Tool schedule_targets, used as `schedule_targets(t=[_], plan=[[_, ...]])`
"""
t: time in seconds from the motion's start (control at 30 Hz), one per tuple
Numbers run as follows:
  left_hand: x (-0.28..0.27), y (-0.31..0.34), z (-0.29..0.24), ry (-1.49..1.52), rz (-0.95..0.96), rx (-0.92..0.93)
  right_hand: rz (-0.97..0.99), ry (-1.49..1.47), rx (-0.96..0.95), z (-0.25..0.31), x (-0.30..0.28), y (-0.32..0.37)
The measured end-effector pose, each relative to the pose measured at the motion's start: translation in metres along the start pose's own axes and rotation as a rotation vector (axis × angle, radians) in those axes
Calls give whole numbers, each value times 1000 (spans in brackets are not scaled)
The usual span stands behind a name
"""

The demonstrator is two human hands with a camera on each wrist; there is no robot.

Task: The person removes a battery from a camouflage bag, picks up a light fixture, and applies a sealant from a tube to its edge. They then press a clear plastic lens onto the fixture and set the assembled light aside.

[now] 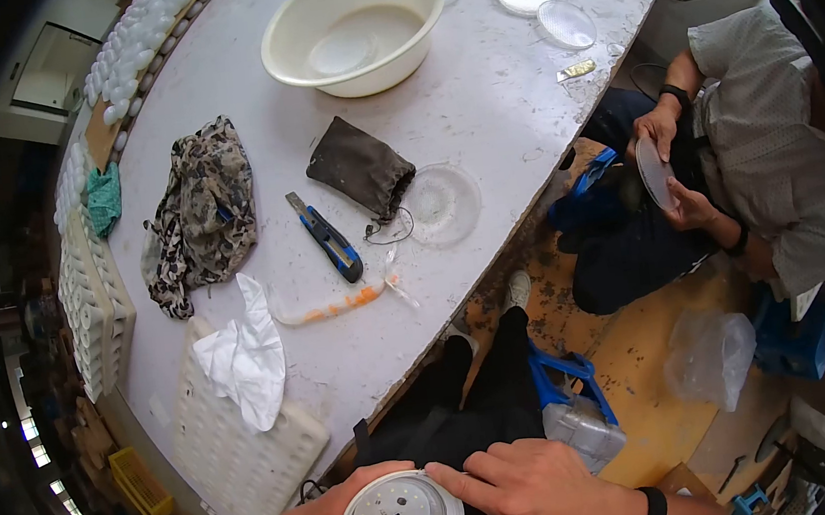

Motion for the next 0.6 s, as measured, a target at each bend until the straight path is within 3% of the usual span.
schedule_targets(t=[0.07,0.13,0.37,0.53,0.6], plan=[[0,-2,2,2,16,-11,6,9,5,1,3,-6],[0,-4,2,10,22,7,-124,-29,-135,14,0,-19],[-1,-5,1,51,25,-31,-12,9,-23,-10,10,5],[-5,-6,5,78,26,-29,-216,-67,-107,3,9,-17],[-5,-4,3,103,1,6,-191,-34,-45,-8,12,-4]])
Point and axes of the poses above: each hand's wrist, its own y-axis away from the middle knuckle, its own x-axis out of the palm, z = x × y, the point moved 9 cm from there along -y, towards the middle knuckle, and after that the axes turned 7 degrees about -x, right-handed, at the moved point
